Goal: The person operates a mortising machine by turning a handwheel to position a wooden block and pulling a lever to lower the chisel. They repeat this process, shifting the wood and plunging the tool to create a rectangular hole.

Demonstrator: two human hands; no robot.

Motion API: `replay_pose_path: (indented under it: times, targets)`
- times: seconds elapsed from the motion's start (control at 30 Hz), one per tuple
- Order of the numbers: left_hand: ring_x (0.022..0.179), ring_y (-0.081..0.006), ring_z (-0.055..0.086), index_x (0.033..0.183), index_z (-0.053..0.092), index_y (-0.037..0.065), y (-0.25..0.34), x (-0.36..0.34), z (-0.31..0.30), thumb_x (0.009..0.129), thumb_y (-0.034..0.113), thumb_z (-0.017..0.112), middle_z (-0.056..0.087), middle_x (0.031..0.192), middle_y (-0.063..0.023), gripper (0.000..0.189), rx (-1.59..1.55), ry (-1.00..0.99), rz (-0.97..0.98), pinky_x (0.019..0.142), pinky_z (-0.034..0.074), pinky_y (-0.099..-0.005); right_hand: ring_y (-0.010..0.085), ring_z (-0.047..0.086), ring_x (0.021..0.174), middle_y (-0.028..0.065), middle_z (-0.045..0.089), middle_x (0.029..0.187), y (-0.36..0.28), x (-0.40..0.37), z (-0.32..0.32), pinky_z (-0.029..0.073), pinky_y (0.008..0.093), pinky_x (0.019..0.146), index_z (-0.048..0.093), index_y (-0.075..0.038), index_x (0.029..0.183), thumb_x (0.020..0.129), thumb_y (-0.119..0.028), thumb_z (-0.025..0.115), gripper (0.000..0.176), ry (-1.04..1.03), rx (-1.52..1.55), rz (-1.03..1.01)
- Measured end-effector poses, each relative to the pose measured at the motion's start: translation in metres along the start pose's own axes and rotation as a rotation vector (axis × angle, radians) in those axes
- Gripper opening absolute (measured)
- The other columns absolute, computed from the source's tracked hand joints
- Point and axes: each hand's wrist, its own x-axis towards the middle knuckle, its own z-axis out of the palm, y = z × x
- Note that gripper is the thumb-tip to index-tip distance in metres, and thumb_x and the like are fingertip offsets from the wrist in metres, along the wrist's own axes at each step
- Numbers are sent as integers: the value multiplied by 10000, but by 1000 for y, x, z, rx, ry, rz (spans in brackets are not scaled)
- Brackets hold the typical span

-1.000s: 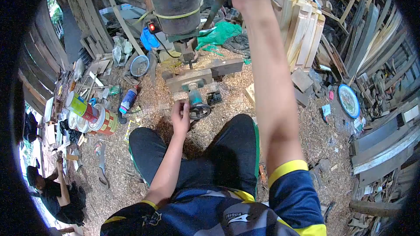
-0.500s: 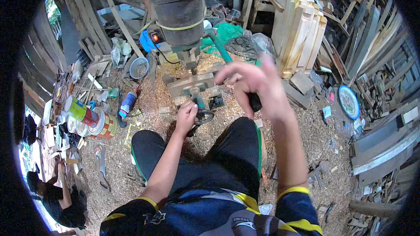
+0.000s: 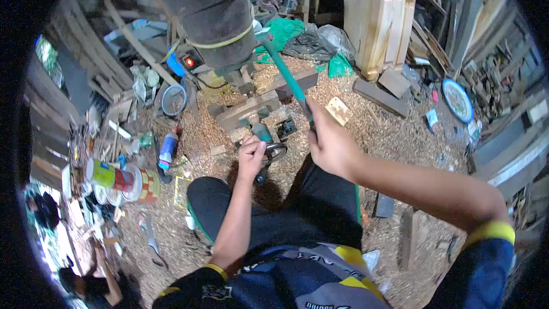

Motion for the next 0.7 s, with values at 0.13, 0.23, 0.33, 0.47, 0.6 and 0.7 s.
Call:
replay_pose_path:
  times: [0.13,0.23,0.33,0.47,0.6,0.7]
  targets:
    - [769,-262,471,675,579,-18,-2,3,0,897,31,724,533,706,-78,270,11,30,37,748,417,-382,444,645,1048,276,594,1209,44,-4,60,490,513,919,276,-42,1594,1040,-106,556,624,68,47,96]
    - [777,-228,452,666,565,3,-2,1,0,955,86,673,486,694,-55,319,-19,26,48,747,395,-371,341,652,793,161,641,914,53,5,68,511,493,751,364,-20,1520,1080,-212,548,514,44,284,289]
    - [772,-228,446,665,563,5,-3,1,1,961,104,675,502,693,-52,332,-26,23,38,736,391,-374,190,548,802,84,574,903,35,20,66,495,370,779,511,-10,1328,1124,-426,477,465,47,687,707]
    - [773,-224,448,663,574,7,-2,3,1,970,131,679,507,692,-52,348,-42,30,46,738,386,-374,270,559,877,158,573,1002,50,15,76,481,439,855,549,9,1202,1131,-561,316,620,173,438,709]
    - [784,-223,457,667,578,4,7,5,-1,982,154,677,500,691,-51,362,-50,-7,20,742,386,-369,470,662,1021,290,687,1068,93,14,124,488,520,945,565,8,1324,1110,-458,432,530,223,127,588]
    - [762,-265,494,686,600,-9,-5,3,0,916,71,708,546,713,-79,267,-23,23,73,728,424,-390,469,646,1122,294,677,1199,140,28,183,483,521,997,561,6,1366,1091,-412,489,505,371,132,457]
